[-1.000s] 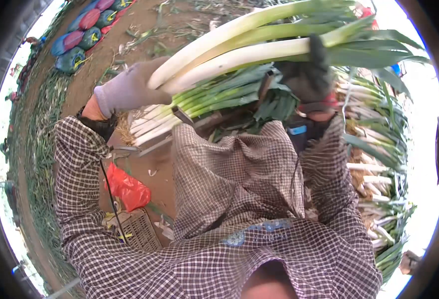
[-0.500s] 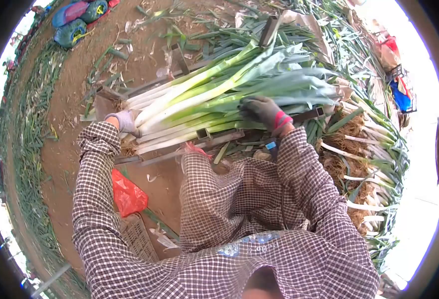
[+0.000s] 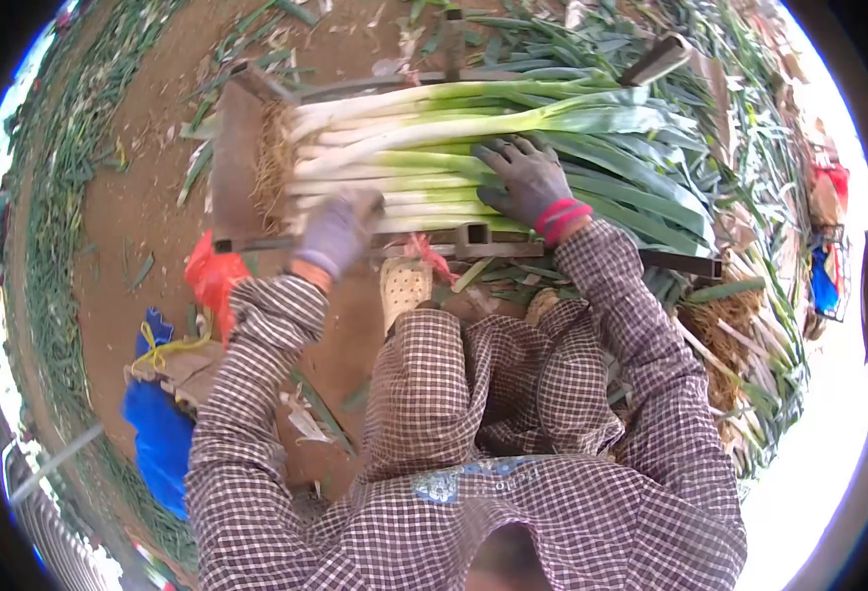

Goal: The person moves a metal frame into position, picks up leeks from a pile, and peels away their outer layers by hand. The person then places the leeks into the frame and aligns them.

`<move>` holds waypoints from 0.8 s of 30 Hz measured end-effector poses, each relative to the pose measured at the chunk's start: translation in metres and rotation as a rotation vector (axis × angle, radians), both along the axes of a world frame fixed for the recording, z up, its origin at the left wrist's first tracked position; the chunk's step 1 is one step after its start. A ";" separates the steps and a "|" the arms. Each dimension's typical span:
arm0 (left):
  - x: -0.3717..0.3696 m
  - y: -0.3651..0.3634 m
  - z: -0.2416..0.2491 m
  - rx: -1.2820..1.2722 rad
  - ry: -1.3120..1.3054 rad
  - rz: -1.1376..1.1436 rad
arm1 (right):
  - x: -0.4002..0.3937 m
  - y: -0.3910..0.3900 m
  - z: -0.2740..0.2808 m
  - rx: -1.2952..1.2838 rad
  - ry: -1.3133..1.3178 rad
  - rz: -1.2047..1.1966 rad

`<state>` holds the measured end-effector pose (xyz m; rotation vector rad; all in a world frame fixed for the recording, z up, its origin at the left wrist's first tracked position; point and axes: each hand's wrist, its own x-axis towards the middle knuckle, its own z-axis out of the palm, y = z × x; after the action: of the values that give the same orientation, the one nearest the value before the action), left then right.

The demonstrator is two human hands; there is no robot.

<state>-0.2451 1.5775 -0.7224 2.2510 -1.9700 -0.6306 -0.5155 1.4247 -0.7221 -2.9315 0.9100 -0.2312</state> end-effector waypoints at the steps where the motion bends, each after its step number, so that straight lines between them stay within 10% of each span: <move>1: -0.008 0.024 -0.016 0.001 -0.002 -0.029 | 0.011 -0.001 -0.017 -0.018 0.073 0.022; 10: -0.016 0.111 -0.044 -0.139 0.189 0.165 | 0.006 -0.014 0.058 0.281 0.049 0.061; 17: -0.013 0.073 -0.043 -0.443 0.118 0.511 | 0.020 0.008 0.006 0.662 -0.083 0.209; 24: -0.001 0.060 -0.022 -0.655 -0.156 0.207 | 0.031 0.002 -0.053 0.576 0.272 0.175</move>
<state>-0.2456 1.6371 -0.7439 2.0670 -1.6333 0.2006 -0.4841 1.4265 -0.7747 -2.5026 0.6031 0.3840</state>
